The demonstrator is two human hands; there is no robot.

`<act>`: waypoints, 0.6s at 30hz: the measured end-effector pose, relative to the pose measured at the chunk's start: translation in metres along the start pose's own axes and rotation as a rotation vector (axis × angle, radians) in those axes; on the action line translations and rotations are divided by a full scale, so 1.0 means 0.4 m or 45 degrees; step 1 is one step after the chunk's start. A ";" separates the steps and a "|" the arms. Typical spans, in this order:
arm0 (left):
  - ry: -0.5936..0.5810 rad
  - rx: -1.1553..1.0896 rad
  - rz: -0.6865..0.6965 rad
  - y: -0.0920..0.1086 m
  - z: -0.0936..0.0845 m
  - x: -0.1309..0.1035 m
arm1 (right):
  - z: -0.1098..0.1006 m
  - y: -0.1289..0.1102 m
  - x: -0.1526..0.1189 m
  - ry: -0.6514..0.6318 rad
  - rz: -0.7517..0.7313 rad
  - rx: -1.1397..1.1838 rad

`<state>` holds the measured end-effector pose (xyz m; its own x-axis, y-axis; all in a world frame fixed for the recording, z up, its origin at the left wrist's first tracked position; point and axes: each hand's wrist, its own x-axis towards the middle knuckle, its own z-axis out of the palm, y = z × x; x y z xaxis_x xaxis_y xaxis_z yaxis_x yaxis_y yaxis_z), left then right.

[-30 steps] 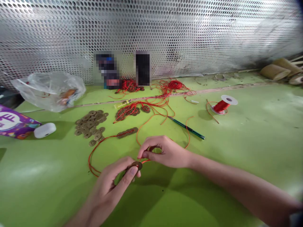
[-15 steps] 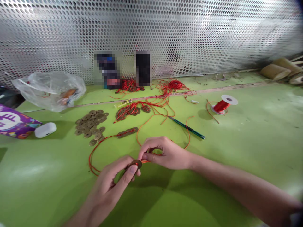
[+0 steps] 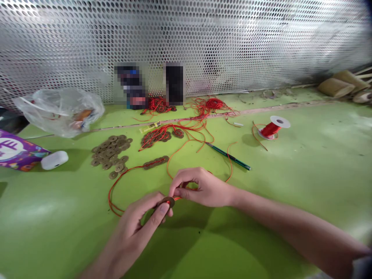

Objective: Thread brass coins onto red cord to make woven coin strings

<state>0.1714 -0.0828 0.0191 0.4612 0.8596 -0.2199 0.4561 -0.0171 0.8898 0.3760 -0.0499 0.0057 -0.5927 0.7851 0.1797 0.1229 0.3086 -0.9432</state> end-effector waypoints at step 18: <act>0.112 0.104 0.011 -0.009 0.002 0.008 | 0.007 -0.010 -0.013 -0.096 -0.138 -0.108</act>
<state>0.1718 -0.0803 0.0150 0.3983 0.9008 -0.1730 0.5146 -0.0633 0.8551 0.3764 -0.0565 0.0078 -0.6640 0.7030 0.2546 0.1196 0.4360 -0.8919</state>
